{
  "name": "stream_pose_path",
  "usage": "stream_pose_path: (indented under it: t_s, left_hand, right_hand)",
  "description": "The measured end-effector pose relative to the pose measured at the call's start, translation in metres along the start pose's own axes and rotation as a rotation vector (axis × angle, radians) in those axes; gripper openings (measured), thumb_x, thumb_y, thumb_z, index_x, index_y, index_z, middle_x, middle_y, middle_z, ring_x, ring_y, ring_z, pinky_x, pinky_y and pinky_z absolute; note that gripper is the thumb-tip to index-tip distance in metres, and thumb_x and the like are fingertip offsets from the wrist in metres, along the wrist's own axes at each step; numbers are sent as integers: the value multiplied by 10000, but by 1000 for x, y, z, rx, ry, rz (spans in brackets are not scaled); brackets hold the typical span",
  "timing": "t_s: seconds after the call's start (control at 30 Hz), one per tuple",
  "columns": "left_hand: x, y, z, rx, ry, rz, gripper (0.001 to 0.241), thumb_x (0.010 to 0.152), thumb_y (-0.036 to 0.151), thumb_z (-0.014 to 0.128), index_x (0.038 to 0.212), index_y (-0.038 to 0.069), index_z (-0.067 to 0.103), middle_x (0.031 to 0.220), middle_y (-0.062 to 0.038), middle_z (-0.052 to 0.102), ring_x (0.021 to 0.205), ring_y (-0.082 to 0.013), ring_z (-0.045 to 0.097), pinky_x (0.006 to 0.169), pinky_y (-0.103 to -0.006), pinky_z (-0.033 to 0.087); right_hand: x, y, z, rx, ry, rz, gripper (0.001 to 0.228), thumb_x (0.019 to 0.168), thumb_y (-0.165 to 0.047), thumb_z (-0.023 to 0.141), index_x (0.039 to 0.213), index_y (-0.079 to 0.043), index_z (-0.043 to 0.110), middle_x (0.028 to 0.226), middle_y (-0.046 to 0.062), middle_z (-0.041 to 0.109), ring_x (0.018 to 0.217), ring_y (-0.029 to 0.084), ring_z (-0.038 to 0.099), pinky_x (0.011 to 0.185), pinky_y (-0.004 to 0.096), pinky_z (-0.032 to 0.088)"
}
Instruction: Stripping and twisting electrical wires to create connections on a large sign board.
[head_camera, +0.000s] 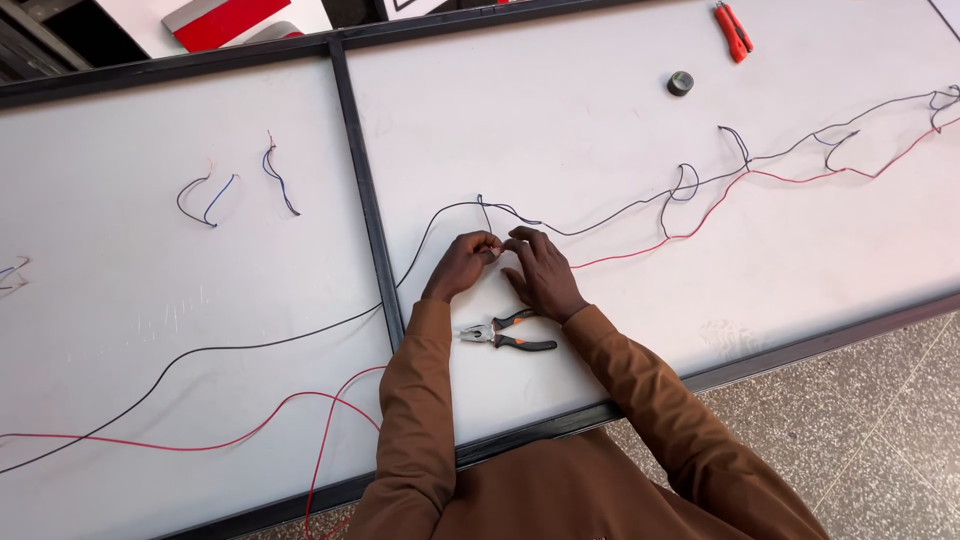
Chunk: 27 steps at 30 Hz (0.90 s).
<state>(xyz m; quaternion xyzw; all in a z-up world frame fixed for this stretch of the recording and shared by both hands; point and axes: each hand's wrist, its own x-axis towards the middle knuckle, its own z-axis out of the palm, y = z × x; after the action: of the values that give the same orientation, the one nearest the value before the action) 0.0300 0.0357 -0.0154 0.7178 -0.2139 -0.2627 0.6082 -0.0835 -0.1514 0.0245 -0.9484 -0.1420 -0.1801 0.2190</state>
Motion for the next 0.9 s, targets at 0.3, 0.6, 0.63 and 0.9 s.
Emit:
stream_pose_path:
  t_s: [0.3, 0.6, 0.63, 0.9]
  left_hand:
    - [-7, 22, -2, -90, -17, -32, 124, 1052, 113, 732, 1113, 39, 810, 861, 2, 587, 902, -159, 608, 893, -381, 514]
    - [-14, 19, 3, 185, 35, 141, 100, 1021, 49, 764, 1104, 43, 819, 813, -96, 616, 883, -290, 676, 869, -455, 556]
    - [-17, 24, 1, 184, 35, 139, 100, 1021, 49, 764, 1104, 43, 819, 813, -96, 616, 883, -290, 676, 869, -455, 556]
    - [-8, 14, 5, 437, 159, 436, 235, 1020, 76, 779, 1221, 195, 795, 841, -44, 617, 889, -309, 674, 954, -493, 549]
  right_hand:
    - [4, 3, 11, -46, 187, -8, 70, 1091, -162, 773, 1123, -196, 720, 1255, 76, 629, 1069, 364, 749, 749, 483, 654]
    - [8, 11, 25, 294, 169, 345, 71, 1134, -250, 728, 1087, -197, 732, 933, 52, 765, 726, 310, 768, 616, 427, 569]
    - [7, 18, 32, 295, 167, 347, 71, 1134, -250, 728, 1087, -197, 732, 933, 52, 765, 726, 310, 768, 616, 427, 569]
    - [30, 26, 22, 850, 55, 694, 50, 1001, -113, 758, 1012, -68, 740, 776, 95, 761, 523, 170, 730, 511, 294, 488]
